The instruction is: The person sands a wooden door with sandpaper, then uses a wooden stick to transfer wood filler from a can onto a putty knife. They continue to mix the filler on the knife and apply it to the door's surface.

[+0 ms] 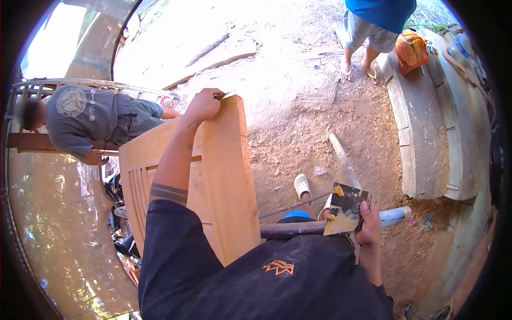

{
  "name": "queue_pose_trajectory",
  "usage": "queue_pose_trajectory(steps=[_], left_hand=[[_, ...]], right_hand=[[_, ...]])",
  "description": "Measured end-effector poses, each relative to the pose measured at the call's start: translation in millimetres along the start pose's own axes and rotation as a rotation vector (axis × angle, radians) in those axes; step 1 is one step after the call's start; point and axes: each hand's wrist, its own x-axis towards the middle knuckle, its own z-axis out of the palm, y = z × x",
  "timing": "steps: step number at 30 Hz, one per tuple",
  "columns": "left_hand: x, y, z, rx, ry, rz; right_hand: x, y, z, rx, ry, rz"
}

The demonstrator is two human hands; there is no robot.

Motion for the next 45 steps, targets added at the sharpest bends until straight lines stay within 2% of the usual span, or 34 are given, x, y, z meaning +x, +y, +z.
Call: queue_pose_trajectory(steps=[2,3,6,9,12,15,19,21,25,28,32,33,35,36,38,40,42,45], left_hand=[[-11,17,0,0.054,-0.058,0.087],[-10,5,10,0.111,-0.003,0.247],[-53,-4,32,0.272,0.078,0.420],[-91,-19,22,0.207,-0.146,0.571],[-69,-32,-2,0.141,-0.056,0.518],[-44,-27,3,0.128,0.037,0.556],[-88,-41,53,0.191,0.180,0.568],[-138,-48,77,0.216,0.169,0.548],[-227,-56,115,0.201,0.082,0.559],[-242,-51,84,0.134,-0.341,0.458],[-137,-33,24,0.105,-0.014,0.452],[-96,-40,15,0.140,0.019,0.533],[-38,-28,0,0.268,-0.002,0.479],[-27,-21,-1,0.224,-0.061,0.429],[-32,-20,13,0.236,-0.111,0.464],[-68,-30,38,0.071,-0.061,0.584],[-115,-42,57,0.117,0.007,0.648],[-150,-34,40,0.285,-0.381,0.554]], right_hand=[[1,1,0,0.009,0.002,0.027],[3,0,0,0.009,-0.002,0.038],[3,0,2,0.032,0.019,0.038],[0,-2,4,0.043,0.022,0.031],[0,-4,-2,0.022,0.003,0.049],[4,-11,8,-0.050,-0.039,0.048],[8,-7,-1,-0.101,-0.069,0.042],[11,-7,0,-0.090,-0.086,0.047],[15,-4,-1,-0.080,-0.123,0.042],[15,-1,-5,-0.092,-0.125,0.018],[12,-1,-2,-0.079,-0.120,0.034],[9,-2,2,-0.079,-0.111,0.049],[6,-4,10,-0.075,-0.117,0.058],[5,-6,11,-0.078,-0.115,0.064],[2,-3,4,-0.089,-0.106,0.032],[-5,-3,-1,-0.089,-0.087,0.026],[-5,-3,0,-0.069,-0.069,0.006],[-10,-1,-6,-0.052,-0.031,-0.004]])
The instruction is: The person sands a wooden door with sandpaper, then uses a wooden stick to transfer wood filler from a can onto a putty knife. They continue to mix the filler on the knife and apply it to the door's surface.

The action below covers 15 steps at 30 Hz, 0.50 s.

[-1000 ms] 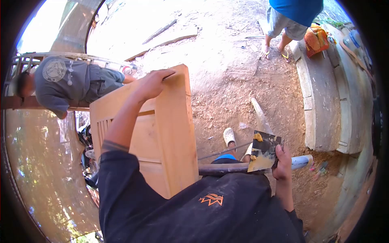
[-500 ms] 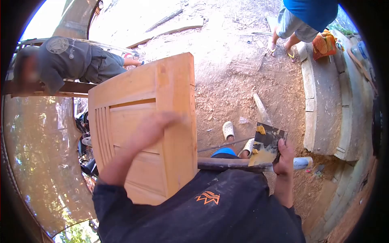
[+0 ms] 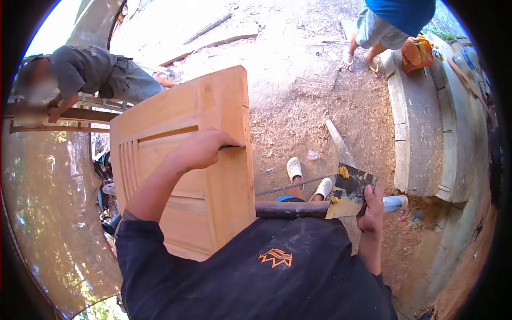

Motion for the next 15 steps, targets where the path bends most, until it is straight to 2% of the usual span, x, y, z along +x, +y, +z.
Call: queue_pose_trajectory(steps=[3,4,7,10,13,15], left_hand=[[30,-24,-20,-0.098,0.353,-0.138],[40,-21,-33,-0.042,0.440,-0.100],[63,-25,-17,0.145,0.562,-0.025],[69,-13,36,0.689,0.568,0.172],[56,14,47,0.523,0.383,0.363],[49,26,16,0.456,0.436,0.349]], right_hand=[[2,0,-3,-0.010,-0.047,0.011],[0,1,-1,-0.005,-0.048,0.008],[2,-5,7,-0.004,-0.066,-0.014],[-2,-5,5,-0.035,-0.048,-0.003],[-4,-1,0,-0.045,0.006,-0.022],[-8,-4,5,0.015,-0.006,-0.054]])
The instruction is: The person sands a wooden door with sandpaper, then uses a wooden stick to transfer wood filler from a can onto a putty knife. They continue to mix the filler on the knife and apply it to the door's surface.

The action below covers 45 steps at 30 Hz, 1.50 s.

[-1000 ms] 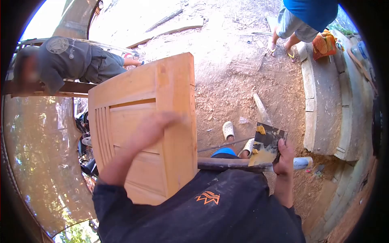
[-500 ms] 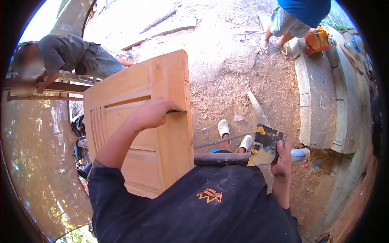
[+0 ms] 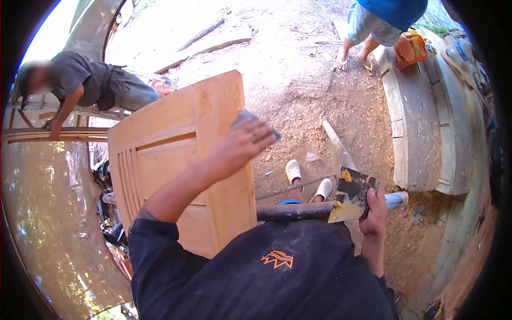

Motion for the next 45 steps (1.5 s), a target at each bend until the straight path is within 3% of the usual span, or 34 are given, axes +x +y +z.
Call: queue_pose_trajectory(steps=[1,3,5,8,11,15,18,21,23,25,27,30,35,37,40,41,43,44,45], left_hand=[[1,-1,-12,-0.029,0.027,-0.025],[10,-37,-21,-0.144,0.055,-0.317],[14,-83,-20,-0.287,0.112,-0.418],[13,-102,-15,-0.432,-0.089,-0.523],[-12,-61,-12,-0.393,-0.186,-0.376],[-62,20,-11,-0.463,-0.114,-0.475],[-82,59,-31,-0.529,-0.289,-0.480],[-93,18,-29,-0.696,-0.284,-0.404],[-66,-28,-40,-0.586,-0.119,-0.595],[-43,-77,-36,-0.366,0.082,-0.493],[-30,-113,-26,-0.221,0.104,-0.546],[-36,-127,11,-0.268,0.173,-0.444],[-92,-20,32,-0.273,0.192,-0.490],[-109,31,11,-0.335,0.076,-0.487],[-116,33,-27,-0.647,-0.262,-0.515],[-106,9,-27,-0.707,-0.100,-0.534],[-76,-57,-32,-0.595,-0.029,-0.670],[-61,-93,-25,-0.462,0.073,-0.519],[-42,-129,-16,-0.269,0.003,-0.526]], right_hand=[[-1,1,-2,0.003,0.017,0.006],[-3,2,-7,0.010,0.044,0.012],[-1,1,-3,0.007,0.017,0.028],[5,-1,-7,-0.043,-0.015,0.032],[6,-2,-3,-0.035,-0.023,0.062],[16,-2,4,-0.020,-0.054,0.087],[19,0,5,-0.019,-0.060,0.091],[20,2,7,-0.027,-0.071,0.084],[22,2,10,-0.040,-0.078,0.083],[20,1,13,-0.073,-0.096,0.094],[22,1,16,-0.107,-0.122,0.098],[22,3,15,-0.145,-0.074,0.132],[22,6,22,-0.148,-0.120,0.159],[26,5,28,-0.141,-0.135,0.150],[24,6,28,-0.184,-0.135,0.128],[23,4,29,-0.179,-0.136,0.125],[21,8,34,-0.162,-0.135,0.116],[18,9,36,-0.160,-0.132,0.131],[16,10,38,-0.162,-0.129,0.145]])
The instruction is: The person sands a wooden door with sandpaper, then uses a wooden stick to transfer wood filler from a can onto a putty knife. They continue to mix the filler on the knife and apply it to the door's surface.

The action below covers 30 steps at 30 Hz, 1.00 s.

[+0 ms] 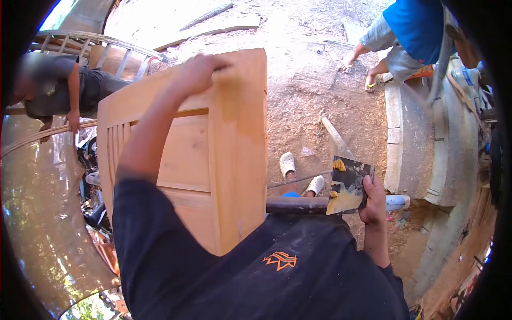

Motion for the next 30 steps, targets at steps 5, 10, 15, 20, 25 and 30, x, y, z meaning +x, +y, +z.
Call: queue_pose_trajectory(steps=[5,10,15,20,25,30], left_hand=[[49,-5,-8,0.020,-0.099,0.032],[-71,34,44,-0.070,-0.050,0.103],[-194,125,89,-0.113,0.053,-0.022],[-237,158,52,-0.234,-0.219,-0.086],[-143,70,3,-0.354,0.246,-0.182],[-86,15,2,-0.212,0.175,-0.202]], right_hand=[[0,4,-1,-0.056,0.044,0.010],[1,9,-4,-0.047,-0.025,0.030],[-5,18,-12,-0.037,-0.071,0.023],[-26,35,-9,0.019,-0.045,0.034],[-41,43,-17,0.069,-0.019,0.052],[-38,41,-15,0.059,0.023,0.045]])
